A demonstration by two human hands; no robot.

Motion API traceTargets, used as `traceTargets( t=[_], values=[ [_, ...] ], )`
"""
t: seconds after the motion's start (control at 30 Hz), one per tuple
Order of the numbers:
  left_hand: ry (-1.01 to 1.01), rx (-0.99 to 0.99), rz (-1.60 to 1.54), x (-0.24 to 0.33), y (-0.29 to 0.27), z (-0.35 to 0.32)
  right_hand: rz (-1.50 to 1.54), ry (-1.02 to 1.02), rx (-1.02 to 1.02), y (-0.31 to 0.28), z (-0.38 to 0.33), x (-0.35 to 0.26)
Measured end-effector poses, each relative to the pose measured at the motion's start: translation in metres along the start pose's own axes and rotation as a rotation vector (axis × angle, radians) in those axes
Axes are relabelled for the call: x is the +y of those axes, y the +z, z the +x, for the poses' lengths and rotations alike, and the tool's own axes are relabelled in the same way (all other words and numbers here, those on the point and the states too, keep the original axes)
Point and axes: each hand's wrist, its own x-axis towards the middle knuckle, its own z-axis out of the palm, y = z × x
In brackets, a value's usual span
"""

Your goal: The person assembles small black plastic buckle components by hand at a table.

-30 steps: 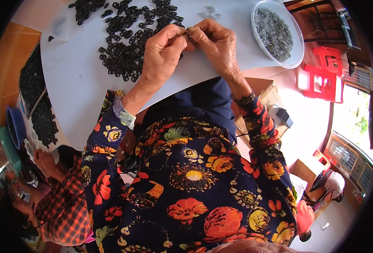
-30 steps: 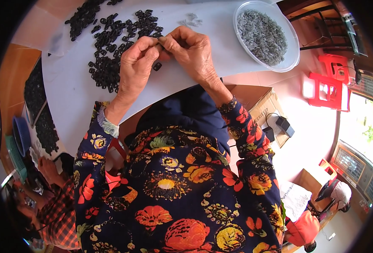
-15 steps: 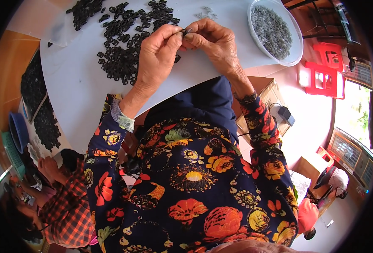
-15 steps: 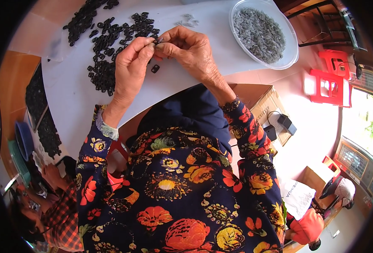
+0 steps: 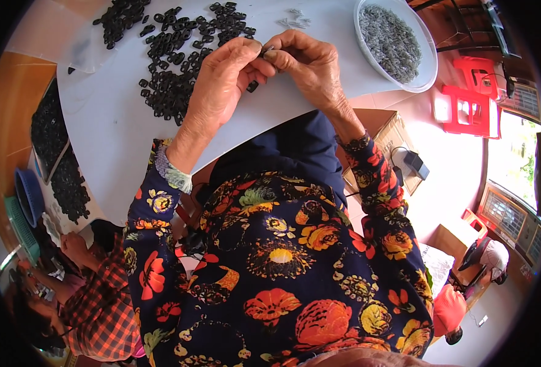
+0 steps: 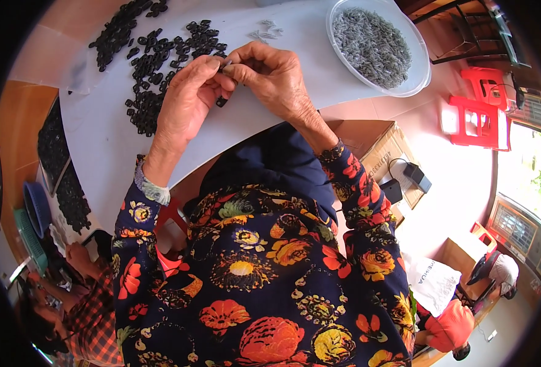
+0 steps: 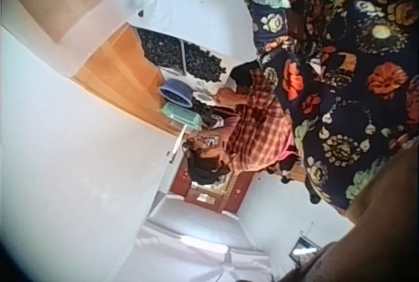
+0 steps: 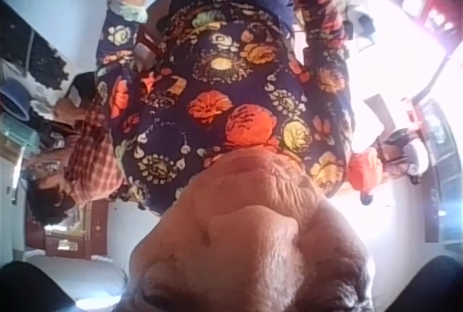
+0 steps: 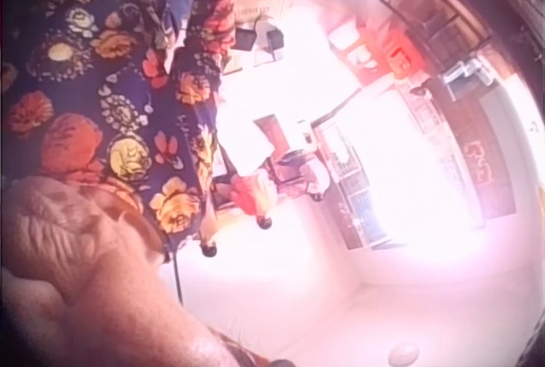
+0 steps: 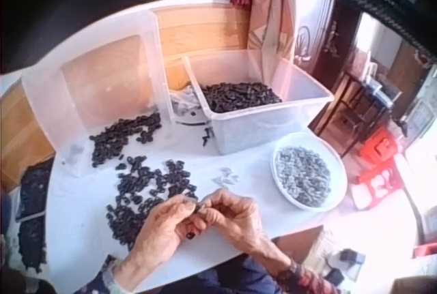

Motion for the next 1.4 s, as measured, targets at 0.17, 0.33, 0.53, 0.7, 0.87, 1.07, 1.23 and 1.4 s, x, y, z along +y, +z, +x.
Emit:
traceTargets(
  t=[0.17, 0.33, 0.53, 0.7, 0.87, 1.07, 1.23, 1.4],
  values=[
    [-0.058, -0.007, -0.084, 0.000, -0.004, 0.004, -0.013, -0.039, -0.002, -0.001, -0.001, 0.000],
    [0.029, -0.002, -0.042, -0.004, -0.005, 0.005, -0.075, -0.039, 0.000, -0.001, -0.001, -0.001],
    [0.233, 0.101, 0.216, -0.008, 0.002, 0.004, -0.013, 0.059, 0.017, -0.002, 0.000, -0.003],
    [0.296, 0.107, 0.457, -0.007, 0.007, 0.000, -0.010, 0.051, 0.014, -0.005, 0.001, 0.001],
    [0.296, 0.119, 0.524, -0.008, 0.007, 0.000, -0.043, 0.045, 0.013, -0.005, 0.000, 0.001],
    [0.195, 0.085, 0.456, -0.006, 0.003, 0.002, -0.087, 0.068, 0.050, -0.003, 0.001, -0.004],
    [0.118, 0.002, 0.453, -0.008, 0.003, 0.001, -0.099, 0.033, 0.057, -0.004, 0.000, 0.005],
    [0.158, 0.065, 0.517, -0.009, 0.005, 0.003, -0.060, 0.033, 0.082, -0.001, 0.000, 0.003]
  ],
)
